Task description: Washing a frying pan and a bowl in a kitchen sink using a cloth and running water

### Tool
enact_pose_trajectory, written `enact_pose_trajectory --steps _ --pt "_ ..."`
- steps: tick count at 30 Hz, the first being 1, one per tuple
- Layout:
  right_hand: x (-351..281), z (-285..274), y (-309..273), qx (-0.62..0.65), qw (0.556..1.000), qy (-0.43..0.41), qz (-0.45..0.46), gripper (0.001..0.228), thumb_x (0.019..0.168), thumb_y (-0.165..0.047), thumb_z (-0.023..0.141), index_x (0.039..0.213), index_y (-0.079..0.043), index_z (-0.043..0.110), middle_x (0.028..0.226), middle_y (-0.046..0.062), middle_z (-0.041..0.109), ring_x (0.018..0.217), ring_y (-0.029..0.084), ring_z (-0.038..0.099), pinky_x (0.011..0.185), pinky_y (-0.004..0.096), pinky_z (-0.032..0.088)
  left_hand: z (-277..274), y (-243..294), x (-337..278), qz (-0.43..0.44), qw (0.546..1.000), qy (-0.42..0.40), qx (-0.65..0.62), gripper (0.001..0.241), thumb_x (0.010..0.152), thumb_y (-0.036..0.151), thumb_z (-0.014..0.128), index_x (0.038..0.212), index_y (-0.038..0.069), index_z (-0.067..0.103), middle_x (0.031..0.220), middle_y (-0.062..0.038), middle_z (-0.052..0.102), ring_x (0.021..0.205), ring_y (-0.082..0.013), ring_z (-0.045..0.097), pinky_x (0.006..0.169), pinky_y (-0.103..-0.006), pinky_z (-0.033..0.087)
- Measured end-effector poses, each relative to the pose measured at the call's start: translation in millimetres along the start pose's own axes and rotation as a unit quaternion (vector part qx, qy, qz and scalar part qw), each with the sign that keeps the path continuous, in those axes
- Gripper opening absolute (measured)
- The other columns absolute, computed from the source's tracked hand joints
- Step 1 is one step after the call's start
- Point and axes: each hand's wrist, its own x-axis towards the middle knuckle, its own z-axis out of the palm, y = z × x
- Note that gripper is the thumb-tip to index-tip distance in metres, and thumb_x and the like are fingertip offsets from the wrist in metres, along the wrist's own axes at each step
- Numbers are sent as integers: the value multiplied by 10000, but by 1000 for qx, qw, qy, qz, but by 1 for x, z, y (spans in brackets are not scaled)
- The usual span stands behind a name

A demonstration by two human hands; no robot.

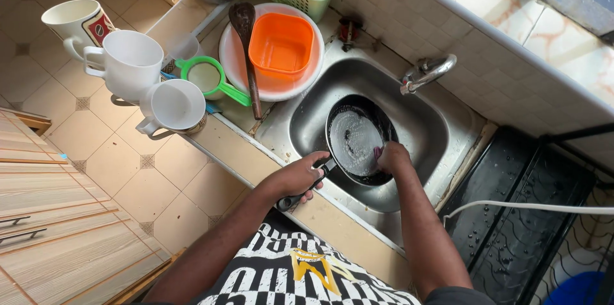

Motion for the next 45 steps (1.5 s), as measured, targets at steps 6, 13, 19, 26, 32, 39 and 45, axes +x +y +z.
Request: enact_pose_trajectory --steps 6,13,19,26,32,39,45 --pt "-80 -4 -44 25 984 -156 -83 340 702 -209 764 1023 -109 809 1003 172 783 1024 352 742 877 440 586 -4 -8 9 -3 1000 -6 -4 516 1067 147 383 1580 154 334 924 -141 603 556 -108 547 405 -200 536" --pt "-99 -24 -125 474 859 -131 -145 65 802 36 587 792 -9 632 590 99 562 480 207 524 441 322 424 -2 -3 13 -17 999 -7 29 531 1067 143 351 1595 98 314 922 -127 588 541 -99 544 393 -197 544" --pt "-7 28 -169 508 859 2 -63 127 766 -27 634 822 -79 736 632 120 693 529 214 700 475 340 600 -2 -7 18 -7 999 10 50 545 1067 130 358 1606 83 299 918 -135 591 538 -125 566 389 -225 561" --pt "61 21 -169 370 909 179 -69 89 828 -166 710 846 -79 721 750 168 724 810 376 759 638 480 621 3 -4 15 -14 998 23 51 541 1066 133 349 1602 76 311 917 -141 595 524 -117 574 393 -224 576" --pt "79 -5 -119 341 887 301 -83 290 968 -164 613 878 96 706 767 301 681 883 515 711 742 546 586 1 -8 20 -10 998 32 48 518 1072 143 366 1588 104 361 910 -137 601 518 -138 583 385 -238 577" --pt "41 -11 -121 281 927 199 -146 128 853 -65 676 927 28 724 823 258 699 893 482 709 783 494 563 2 -5 21 -20 998 23 53 514 1074 151 360 1587 120 364 907 -130 596 510 -126 562 380 -233 567" --pt "26 15 -116 251 951 12 -179 126 778 -209 752 895 -162 756 860 127 755 916 318 732 811 439 549 2 -7 17 -9 999 24 24 499 1070 159 370 1566 122 394 899 -134 589 514 -128 553 369 -225 544"
